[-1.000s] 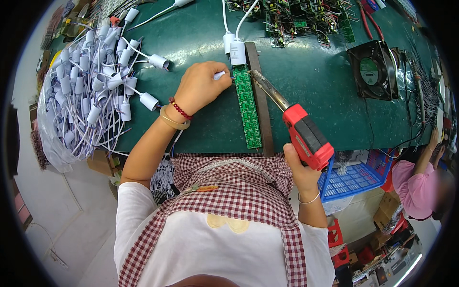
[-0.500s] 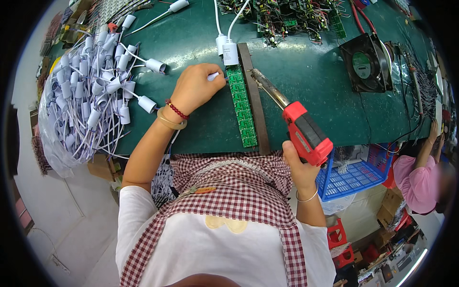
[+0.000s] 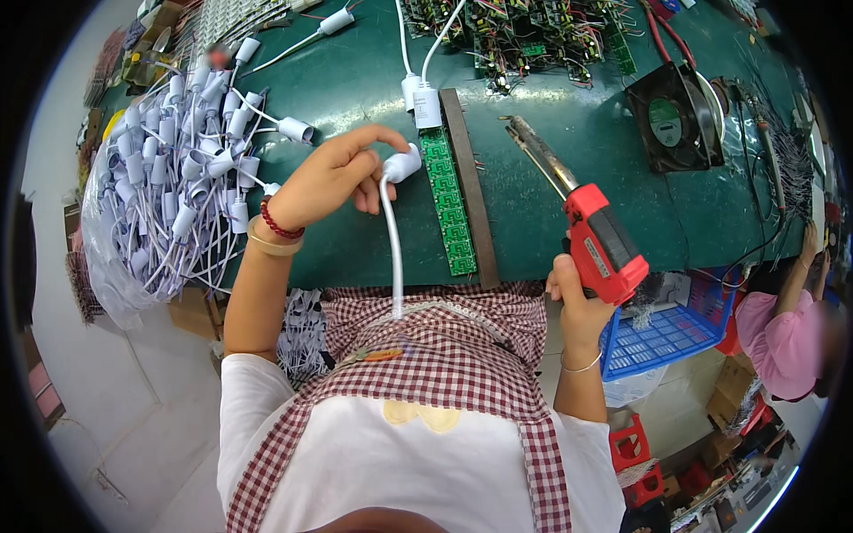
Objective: Assembling white bulb sockets onto a green circuit board using a hot glue gun.
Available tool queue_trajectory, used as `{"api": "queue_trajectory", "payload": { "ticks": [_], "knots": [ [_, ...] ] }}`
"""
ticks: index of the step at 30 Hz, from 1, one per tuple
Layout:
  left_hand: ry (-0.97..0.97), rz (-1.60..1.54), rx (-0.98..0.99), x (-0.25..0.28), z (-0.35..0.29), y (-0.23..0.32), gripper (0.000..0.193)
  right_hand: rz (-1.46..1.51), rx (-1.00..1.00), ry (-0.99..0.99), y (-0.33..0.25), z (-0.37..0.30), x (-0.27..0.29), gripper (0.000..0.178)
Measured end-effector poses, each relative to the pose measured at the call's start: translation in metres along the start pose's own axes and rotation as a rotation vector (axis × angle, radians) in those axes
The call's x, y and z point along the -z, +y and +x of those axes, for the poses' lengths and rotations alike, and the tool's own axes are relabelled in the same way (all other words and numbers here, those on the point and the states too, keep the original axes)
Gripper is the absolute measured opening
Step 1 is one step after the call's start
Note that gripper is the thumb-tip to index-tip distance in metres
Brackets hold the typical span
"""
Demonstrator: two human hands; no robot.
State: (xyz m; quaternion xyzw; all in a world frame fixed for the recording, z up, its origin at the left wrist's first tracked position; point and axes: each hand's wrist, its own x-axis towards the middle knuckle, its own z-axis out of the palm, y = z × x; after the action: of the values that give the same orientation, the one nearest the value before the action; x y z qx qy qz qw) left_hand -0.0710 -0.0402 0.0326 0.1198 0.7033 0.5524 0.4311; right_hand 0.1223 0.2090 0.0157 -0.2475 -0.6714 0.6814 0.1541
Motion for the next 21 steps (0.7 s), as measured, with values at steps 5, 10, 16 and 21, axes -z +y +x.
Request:
{"api": "queue_trajectory", "payload": {
  "ticks": [5,10,16,21],
  "knots": [
    [0.075,0.306,-0.496,-0.02,0.026,-0.015,0.028,0.021,0.021,0.029,-0.002,0.0,0.007,0.03],
    [0.235,0.4,-0.531,-0.034,0.048,-0.007,0.029,0.114,0.138,0.13,-0.007,-0.004,0.022,0.03],
    [-0.008,-0.015,-0.192,-0.006,0.028,-0.001,0.034,0.162,0.232,0.238,-0.016,-0.002,0.034,0.028],
    [0.29,0.673,-0.617,-0.023,0.027,-0.007,0.041,0.232,0.306,0.265,-0.019,0.009,0.035,0.026]
  ]
}}
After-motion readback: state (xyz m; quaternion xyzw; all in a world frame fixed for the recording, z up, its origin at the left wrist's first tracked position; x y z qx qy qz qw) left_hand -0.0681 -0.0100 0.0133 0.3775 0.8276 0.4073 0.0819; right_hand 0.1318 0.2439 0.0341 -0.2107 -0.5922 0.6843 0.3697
